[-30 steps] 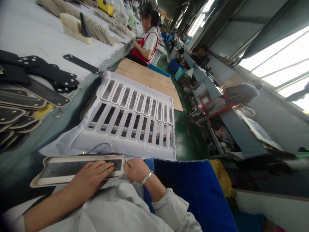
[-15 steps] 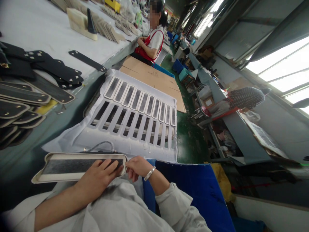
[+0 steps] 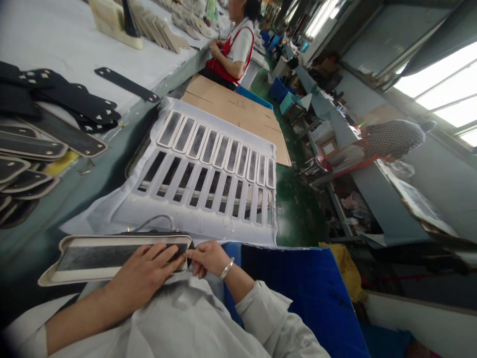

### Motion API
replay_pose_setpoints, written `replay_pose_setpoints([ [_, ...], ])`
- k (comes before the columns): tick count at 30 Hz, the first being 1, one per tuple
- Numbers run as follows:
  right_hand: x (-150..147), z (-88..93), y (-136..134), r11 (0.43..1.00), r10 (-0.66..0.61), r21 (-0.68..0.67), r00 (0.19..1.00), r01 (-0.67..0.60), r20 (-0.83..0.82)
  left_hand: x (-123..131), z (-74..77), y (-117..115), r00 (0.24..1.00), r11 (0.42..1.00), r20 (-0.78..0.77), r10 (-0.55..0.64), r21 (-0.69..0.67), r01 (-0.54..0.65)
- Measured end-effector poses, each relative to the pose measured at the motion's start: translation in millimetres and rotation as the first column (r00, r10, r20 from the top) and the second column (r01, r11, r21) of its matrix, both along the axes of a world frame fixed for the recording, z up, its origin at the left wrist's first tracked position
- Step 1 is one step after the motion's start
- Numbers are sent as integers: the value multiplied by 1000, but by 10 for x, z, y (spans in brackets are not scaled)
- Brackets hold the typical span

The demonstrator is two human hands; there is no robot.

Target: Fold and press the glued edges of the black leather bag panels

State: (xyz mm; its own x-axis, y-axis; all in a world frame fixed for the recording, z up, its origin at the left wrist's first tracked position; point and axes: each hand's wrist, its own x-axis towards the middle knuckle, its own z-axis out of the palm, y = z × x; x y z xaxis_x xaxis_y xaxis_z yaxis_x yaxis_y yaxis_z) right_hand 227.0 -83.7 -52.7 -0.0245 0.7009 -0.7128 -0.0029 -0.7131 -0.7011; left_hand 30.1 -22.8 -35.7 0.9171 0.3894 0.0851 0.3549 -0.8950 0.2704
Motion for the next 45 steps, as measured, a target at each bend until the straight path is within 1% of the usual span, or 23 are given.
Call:
replay_pose_setpoints([
  [4, -33, 82, 8, 1000, 14, -5, 994, -14, 112, -81, -20, 73, 998, 993, 63, -2, -115, 9],
  [7, -57, 119, 7, 999, 41, -25, 987, -38, 158, -204, -40, 90, 990, 979, 138, -32, -194, 59],
  [9, -78, 147, 10, 999, 50, -30, 977, -45, 209, -283, -4, 87, 983, 968, 170, -62, -229, 101],
  [11, -96, 180, 14, 998, 63, -35, 965, -55, 256, -344, 92, 108, 979, 954, 191, -65, -277, 117],
  [13, -105, 216, 18, 997, 76, -52, 959, -64, 274, -383, 224, 186, 978, 953, 209, 19, -301, 46],
  [15, -106, 249, 20, 995, 84, -75, 962, -67, 261, -395, 338, 317, 961, 955, 225, 158, -283, -91],
  [17, -98, 270, 16, 995, 79, -77, 967, -63, 241, -357, 385, 463, 940, 951, 234, 250, -244, -192],
  [18, -93, 273, 12, 996, 76, -73, 970, -60, 231, -311, 379, 525, 941, 953, 226, 252, -228, -201],
  [20, -81, 259, 0, 997, 63, -63, 975, -51, 211, -156, 328, 602, 970, 967, 165, 181, -207, -145],
  [22, -68, 227, -15, 997, 47, -67, 982, -35, 181, 60, 259, 620, 998, 973, 41, 50, -228, -39],
  [25, -53, 177, -32, 996, 35, -82, 990, -23, 138, 384, 191, 608, 983, 940, -114, -141, -326, 97],
  [27, -44, 161, -30, 995, 35, -101, 992, -22, 124, 534, 177, 621, 964, 908, -141, -227, -388, 158],
  [30, -30, 155, -7, 995, 20, -95, 991, -7, 135, 654, 189, 673, 944, 866, -146, -296, -459, 200],
  [33, -30, 143, 10, 998, 31, -65, 989, -22, 144, 695, 250, 743, 938, 819, -147, -314, -542, 189],
  [36, -57, 122, -13, 999, 39, -29, 983, -35, 180, 560, 371, 908, 936, 763, -170, -309, -632, 137],
  [37, -68, 113, -28, 999, 37, -14, 981, -35, 193, 434, 418, 992, 948, 724, -160, -275, -684, 95],
  [38, -74, 100, -43, 999, 35, -2, 978, -36, 203, 259, 461, 1080, 972, 664, -132, -195, -747, 32],
  [39, -76, 83, -59, 999, 37, 7, 977, -39, 209, 37, 497, 1161, 995, 587, -87, -41, -808, -47],
  [40, -72, 61, -75, 999, 36, 12, 977, -40, 209, -221, 520, 1222, 986, 479, -44, 164, -870, -119],
  [41, -61, 33, -90, 999, 33, 17, 980, -37, 196, -498, 526, 1251, 913, 386, -17, 408, -903, -189],
  [42, -46, 0, -104, 999, 20, 24, 986, -24, 168, -774, 511, 1243, 769, 340, 15, 639, -902, -265],
  [43, -29, -37, -118, 999, -10, 35, 992, 5, 126, -1028, 472, 1197, 687, 315, 1, 726, -889, -332],
  [45, 7, -115, -145, 992, -111, 68, 993, 108, 34, -1412, 321, 1014, 564, 236, -50, 825, -875, -423],
])
